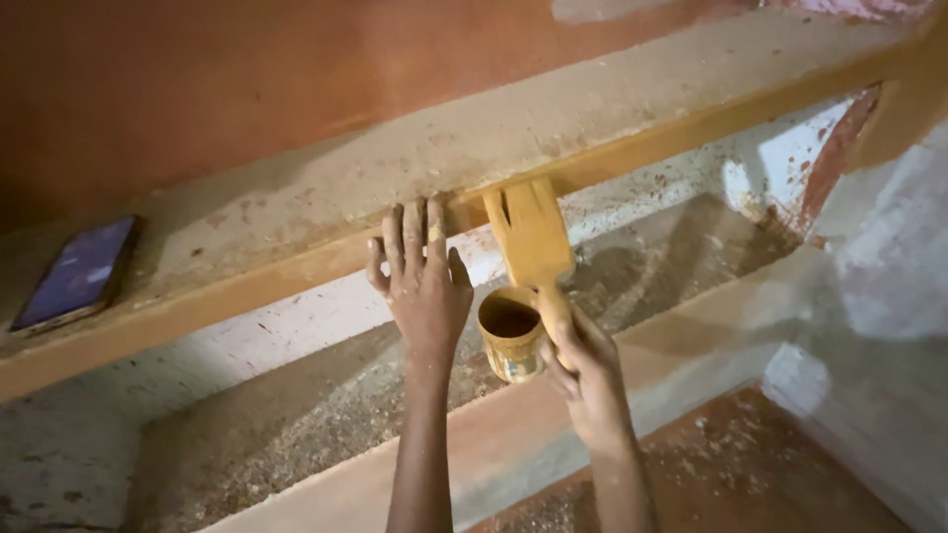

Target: The person paints a wooden beam with yellow paint using a brush. They repeatedly dip the brush into a small container and apply paint along the beam's edge while holding the beam steady with the other hand.

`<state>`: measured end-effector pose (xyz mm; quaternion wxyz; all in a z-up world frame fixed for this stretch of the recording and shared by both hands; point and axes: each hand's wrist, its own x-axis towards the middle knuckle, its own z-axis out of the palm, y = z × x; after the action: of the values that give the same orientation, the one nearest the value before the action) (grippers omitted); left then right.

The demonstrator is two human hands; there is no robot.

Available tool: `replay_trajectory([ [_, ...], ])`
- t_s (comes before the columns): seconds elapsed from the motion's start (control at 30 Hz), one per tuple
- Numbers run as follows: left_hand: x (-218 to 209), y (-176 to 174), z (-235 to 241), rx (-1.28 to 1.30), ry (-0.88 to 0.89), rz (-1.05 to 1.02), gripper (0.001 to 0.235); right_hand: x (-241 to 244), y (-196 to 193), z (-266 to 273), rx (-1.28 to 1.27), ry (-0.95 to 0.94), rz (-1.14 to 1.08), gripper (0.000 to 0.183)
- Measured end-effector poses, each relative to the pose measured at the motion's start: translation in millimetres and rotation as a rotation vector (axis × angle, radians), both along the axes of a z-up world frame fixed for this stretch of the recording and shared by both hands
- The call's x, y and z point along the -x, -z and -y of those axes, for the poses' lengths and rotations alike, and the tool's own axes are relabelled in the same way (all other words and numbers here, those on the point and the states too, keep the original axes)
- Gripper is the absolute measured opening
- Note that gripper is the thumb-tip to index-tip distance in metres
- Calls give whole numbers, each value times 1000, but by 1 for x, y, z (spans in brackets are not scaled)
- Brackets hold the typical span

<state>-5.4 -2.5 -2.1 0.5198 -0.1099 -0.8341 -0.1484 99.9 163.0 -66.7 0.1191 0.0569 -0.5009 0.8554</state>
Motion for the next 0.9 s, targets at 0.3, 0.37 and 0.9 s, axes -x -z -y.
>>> replay_trajectory([
  [0.3,1,-3,-2,-19,-4,-45,62,-11,3,4,-54,34,131,48],
  [0.37,1,-1,-2,-14,-13,-43,63,-6,3,-3,-112,47,-9,48],
  [0.9,-5,-1,-6,-12,-12,4,70,17,-6,-6,-9,13,-63,48],
])
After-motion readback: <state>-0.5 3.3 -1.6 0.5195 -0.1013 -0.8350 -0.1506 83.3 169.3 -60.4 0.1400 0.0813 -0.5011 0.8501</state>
